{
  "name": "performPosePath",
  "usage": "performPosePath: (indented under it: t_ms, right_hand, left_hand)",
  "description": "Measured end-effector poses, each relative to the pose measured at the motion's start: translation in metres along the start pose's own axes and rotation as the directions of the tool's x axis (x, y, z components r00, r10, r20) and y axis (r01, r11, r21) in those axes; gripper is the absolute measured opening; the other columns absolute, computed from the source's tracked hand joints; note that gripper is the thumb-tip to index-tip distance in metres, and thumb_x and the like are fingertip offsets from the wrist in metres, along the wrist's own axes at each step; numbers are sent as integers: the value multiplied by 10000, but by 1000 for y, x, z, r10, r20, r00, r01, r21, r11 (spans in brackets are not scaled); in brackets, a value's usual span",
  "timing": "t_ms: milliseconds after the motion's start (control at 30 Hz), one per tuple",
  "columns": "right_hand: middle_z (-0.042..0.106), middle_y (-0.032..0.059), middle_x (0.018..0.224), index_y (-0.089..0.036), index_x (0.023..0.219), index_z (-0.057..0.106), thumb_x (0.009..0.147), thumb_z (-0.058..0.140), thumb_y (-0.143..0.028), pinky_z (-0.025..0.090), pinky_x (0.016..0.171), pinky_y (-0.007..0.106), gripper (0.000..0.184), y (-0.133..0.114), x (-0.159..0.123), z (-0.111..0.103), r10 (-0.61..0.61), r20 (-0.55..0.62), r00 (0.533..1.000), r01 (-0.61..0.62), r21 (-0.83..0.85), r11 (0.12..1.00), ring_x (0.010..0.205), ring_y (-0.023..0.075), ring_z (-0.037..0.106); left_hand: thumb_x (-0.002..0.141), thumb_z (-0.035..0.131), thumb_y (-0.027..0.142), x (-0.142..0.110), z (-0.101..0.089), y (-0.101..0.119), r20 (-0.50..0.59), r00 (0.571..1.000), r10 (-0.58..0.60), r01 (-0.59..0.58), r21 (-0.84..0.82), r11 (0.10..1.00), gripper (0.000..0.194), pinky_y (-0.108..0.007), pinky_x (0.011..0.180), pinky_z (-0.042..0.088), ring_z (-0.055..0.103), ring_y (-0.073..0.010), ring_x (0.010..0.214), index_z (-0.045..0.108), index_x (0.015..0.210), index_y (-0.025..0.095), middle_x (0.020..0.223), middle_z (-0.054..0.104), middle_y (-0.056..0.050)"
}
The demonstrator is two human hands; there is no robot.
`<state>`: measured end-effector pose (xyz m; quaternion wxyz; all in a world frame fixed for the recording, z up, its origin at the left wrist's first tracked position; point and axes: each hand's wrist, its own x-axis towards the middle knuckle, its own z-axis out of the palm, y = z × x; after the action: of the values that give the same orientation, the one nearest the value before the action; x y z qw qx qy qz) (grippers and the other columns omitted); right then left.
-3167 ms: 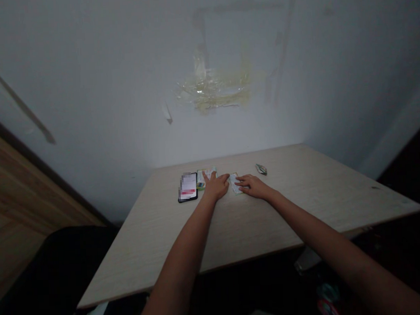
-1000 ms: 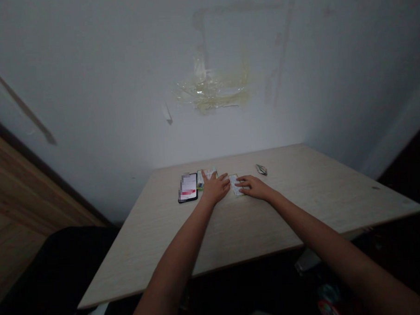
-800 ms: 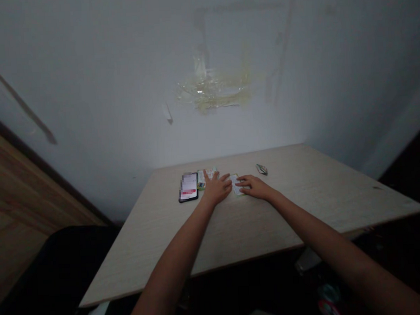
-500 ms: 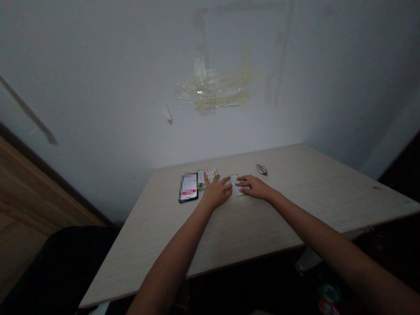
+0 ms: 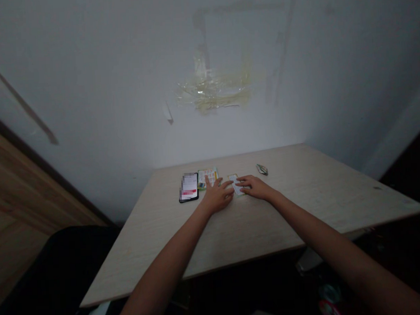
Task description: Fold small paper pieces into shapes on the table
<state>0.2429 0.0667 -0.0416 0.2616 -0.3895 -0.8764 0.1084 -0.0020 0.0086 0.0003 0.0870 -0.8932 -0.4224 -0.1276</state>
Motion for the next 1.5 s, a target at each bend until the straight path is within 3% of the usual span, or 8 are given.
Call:
performPosePath:
  t_ms: [433, 600, 933, 1167, 1500]
  right_hand:
    - [604, 64, 1381, -305, 1228, 696, 899, 620, -323, 390, 1104, 495, 338, -4, 1, -1, 19, -10, 1000, -19, -14, 1000, 1274, 281, 538]
    - [589, 70, 1399, -309, 1287, 654, 914, 597, -350, 396, 1096, 501, 379, -2, 1, 0, 11, -14, 1000, -11, -26, 1000, 1284, 281, 528]
    - [588, 97, 1393, -273, 1310, 639, 880, 633, -402, 388, 1102, 507, 449, -3, -1, -3, 10, -22, 1000, -10, 13, 1000, 1283, 289, 528]
    - [627, 117, 1336, -209, 1287, 660, 795, 661, -267, 391, 1116, 484, 495, 0, -2, -6, 20, -29, 999, -17, 92, 996, 1266, 288, 537]
    - [609, 97, 1357, -230, 1271, 670, 724, 631, -149, 346, 1144, 505, 554, 7, -3, -7, 13, 0, 1000, -13, 183, 983, 1293, 289, 507]
  left_hand:
    - [933, 556, 347, -5, 2, 4, 55, 994, 94, -81, -209, 975, 149, -814, 1074, -32, 290, -348, 1438, 678, 1019, 341, 1555, 398, 58]
    - [922, 582, 368, -5, 3, 3, 55, 998, 18, -3, -264, 965, 151, -807, 1075, -25, 273, -347, 1446, 707, 1005, 354, 1553, 403, 51]
    - [896, 629, 376, -3, 3, 3, -12, 993, -121, 110, -331, 937, 126, -764, 1088, -102, 338, -302, 1414, 727, 972, 352, 1415, 571, 38]
    - [909, 603, 359, -1, 7, 1, 2, 983, -185, 174, -348, 921, 216, -747, 1095, -137, 405, -281, 1384, 676, 1112, 353, 1295, 671, 26]
    - [857, 625, 565, 1, 7, 5, 15, 982, -186, 184, -248, 951, 347, -758, 1071, -185, 394, -333, 1393, 683, 1138, 370, 1306, 670, 14]
